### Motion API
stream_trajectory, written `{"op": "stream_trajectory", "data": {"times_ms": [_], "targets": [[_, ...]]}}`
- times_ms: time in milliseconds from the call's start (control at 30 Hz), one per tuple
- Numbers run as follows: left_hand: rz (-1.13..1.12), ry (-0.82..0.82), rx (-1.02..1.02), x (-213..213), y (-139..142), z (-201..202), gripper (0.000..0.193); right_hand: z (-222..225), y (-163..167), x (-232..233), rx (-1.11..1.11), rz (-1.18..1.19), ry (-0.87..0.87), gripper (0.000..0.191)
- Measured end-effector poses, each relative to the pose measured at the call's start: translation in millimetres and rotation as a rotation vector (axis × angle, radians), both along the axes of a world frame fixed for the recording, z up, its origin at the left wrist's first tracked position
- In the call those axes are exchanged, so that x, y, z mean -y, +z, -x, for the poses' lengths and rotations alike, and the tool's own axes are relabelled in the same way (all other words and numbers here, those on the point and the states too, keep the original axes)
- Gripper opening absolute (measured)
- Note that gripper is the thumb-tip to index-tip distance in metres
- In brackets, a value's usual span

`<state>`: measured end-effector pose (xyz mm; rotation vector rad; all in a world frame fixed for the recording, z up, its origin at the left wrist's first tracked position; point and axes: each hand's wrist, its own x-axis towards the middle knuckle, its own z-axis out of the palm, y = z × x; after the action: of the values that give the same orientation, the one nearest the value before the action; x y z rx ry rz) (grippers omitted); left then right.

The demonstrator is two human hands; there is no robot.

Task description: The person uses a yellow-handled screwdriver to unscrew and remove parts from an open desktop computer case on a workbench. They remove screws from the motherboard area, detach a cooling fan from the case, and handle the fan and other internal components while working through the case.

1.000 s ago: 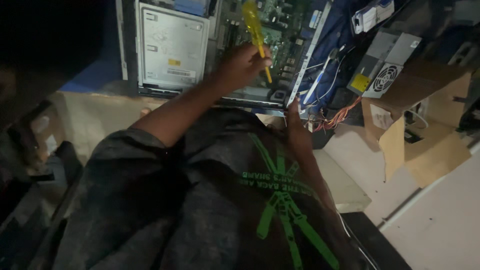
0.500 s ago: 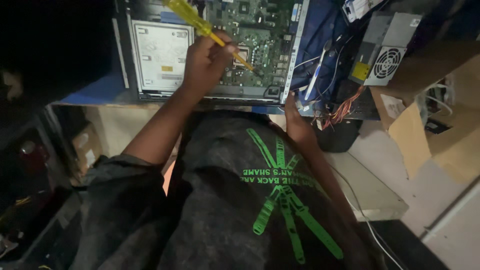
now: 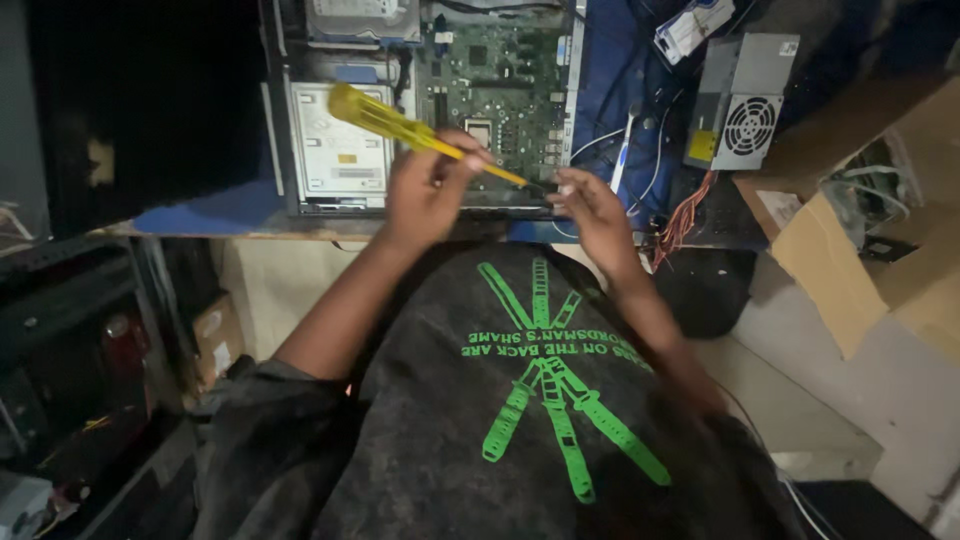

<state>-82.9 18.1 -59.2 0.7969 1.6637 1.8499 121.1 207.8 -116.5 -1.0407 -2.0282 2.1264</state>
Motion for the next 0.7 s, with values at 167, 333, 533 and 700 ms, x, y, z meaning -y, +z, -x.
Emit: {"op": "stream_trajectory", "data": {"times_ms": [167,333,533,700], "targets": [[0.03,-0.098,-0.352,-11.3,50.5,-14.0,0.017,10.6,-32.0,-2.4,-0.135,0.355,0.008,0.02],[0.029,-0.101,-0.543,-12.6,83.4,-19.3,0.02,13.9,-22.6,1.6,-0.155,0.073,0.122,0.022],[0.093,-0.032,-0.56,-13.1,55.3,-17.1,0.021,18.1,7.6,-18.8,-0.214,-0.071,-0.013,0.022],[0.162,0.045,-0.102,-6.9,-15.7,-27.9,0.015,-0.2,0.2,-31.3,-0.142,-0.058,-0.102,0.022]]}}
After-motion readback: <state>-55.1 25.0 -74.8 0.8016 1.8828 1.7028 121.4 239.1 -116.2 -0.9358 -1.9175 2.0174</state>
